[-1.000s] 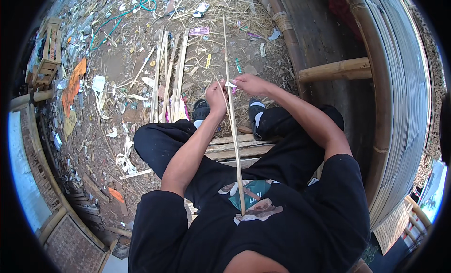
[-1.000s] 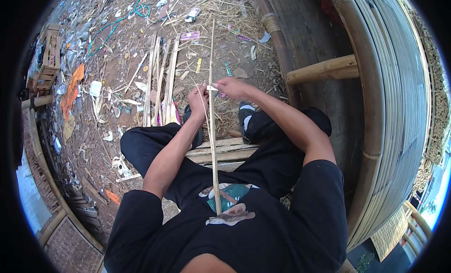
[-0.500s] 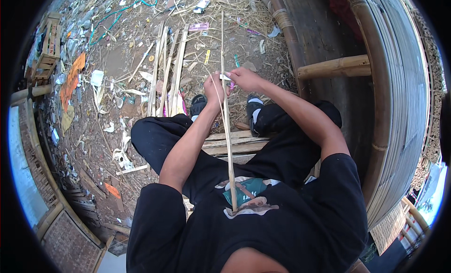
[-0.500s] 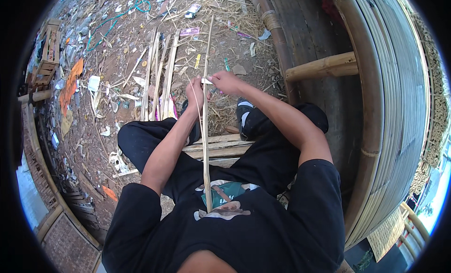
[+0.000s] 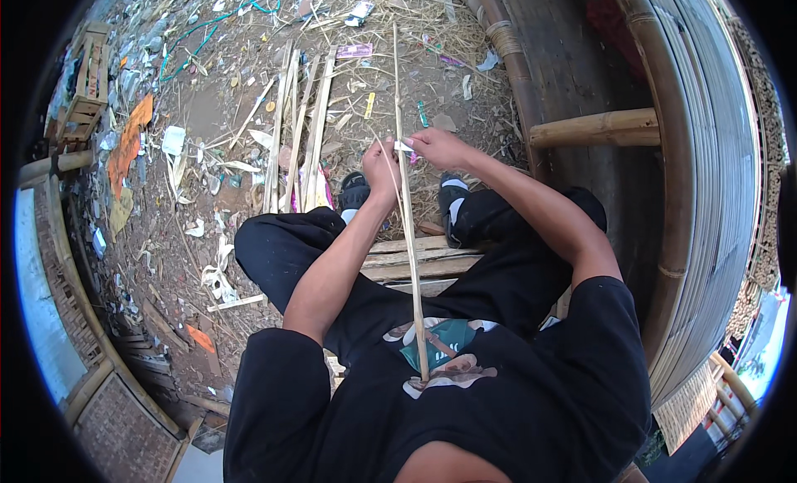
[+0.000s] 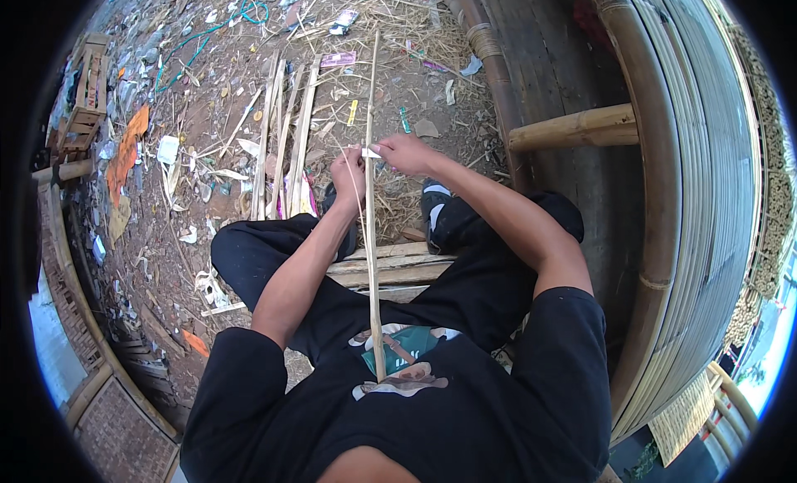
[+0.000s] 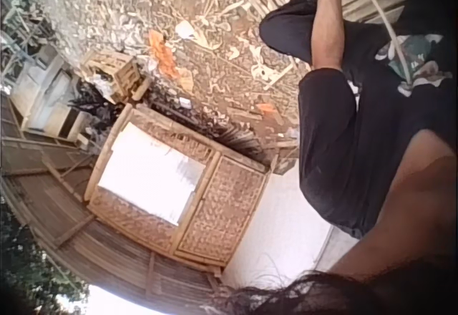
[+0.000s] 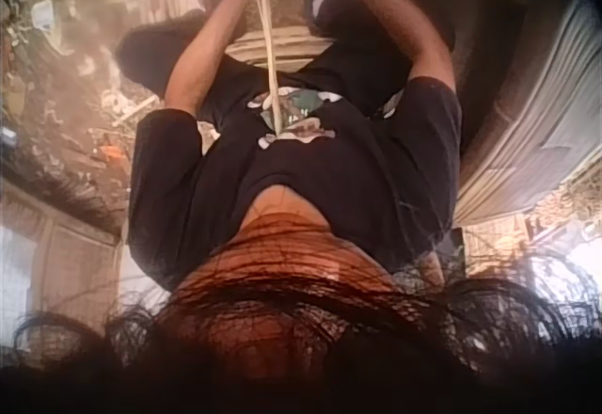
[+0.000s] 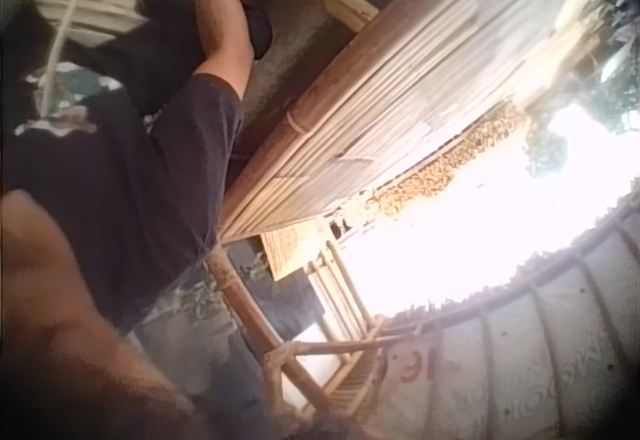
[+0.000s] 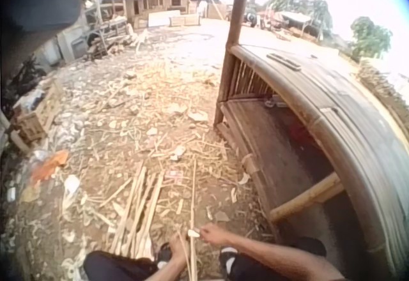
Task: The person shaves a thin strip of wood with a small blade while sitting on a bamboo bench.
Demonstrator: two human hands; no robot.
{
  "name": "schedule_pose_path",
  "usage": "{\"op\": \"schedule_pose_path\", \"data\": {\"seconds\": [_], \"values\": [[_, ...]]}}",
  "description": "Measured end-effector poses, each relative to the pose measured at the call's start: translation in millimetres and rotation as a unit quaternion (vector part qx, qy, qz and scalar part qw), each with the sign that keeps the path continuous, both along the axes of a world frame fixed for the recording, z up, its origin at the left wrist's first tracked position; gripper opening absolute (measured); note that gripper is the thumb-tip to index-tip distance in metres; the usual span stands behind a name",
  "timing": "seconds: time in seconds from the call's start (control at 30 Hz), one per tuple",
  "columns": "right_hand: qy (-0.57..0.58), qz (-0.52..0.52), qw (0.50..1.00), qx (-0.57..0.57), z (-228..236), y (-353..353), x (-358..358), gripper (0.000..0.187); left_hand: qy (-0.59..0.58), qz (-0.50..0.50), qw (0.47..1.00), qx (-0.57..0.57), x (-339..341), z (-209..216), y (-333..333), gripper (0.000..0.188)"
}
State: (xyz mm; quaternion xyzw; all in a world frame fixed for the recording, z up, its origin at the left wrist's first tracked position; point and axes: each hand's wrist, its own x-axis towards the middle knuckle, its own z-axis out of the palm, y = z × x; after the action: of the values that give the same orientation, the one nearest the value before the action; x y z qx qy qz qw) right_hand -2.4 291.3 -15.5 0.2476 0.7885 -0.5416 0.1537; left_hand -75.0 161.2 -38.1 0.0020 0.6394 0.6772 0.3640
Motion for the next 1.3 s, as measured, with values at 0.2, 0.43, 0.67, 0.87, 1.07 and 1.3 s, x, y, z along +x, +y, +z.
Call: {"op": "schedule_pose_path", "data": {"seconds": [0.2,0.43,0.67,0.87,1.07,1.3], "values": [[0.017,-0.013,1.0,0.008,-3,-1,5,0.042,-0.049,-0.018,0.999,-0.012,5,14,5,0.023],[0.044,-0.046,0.997,0.051,-10,-17,-2,0.04,-0.112,-0.034,0.992,-0.042,-8,8,1,0.025],[0.067,-0.032,0.993,0.09,-18,-31,-3,0.038,-0.093,-0.055,0.993,-0.053,-4,0,-14,0.022],[0.032,-0.006,0.997,0.073,-28,-24,-8,0.038,-0.09,-0.041,0.995,-0.034,-6,-19,-16,0.024],[0.032,0.026,0.997,0.058,-33,-10,-9,0.042,-0.096,-0.035,0.994,-0.037,-11,-24,-7,0.021],[0.027,-0.01,0.998,0.053,-20,-13,-22,0.046,-0.08,0.026,0.995,-0.057,-28,-8,4,0.025]]}}
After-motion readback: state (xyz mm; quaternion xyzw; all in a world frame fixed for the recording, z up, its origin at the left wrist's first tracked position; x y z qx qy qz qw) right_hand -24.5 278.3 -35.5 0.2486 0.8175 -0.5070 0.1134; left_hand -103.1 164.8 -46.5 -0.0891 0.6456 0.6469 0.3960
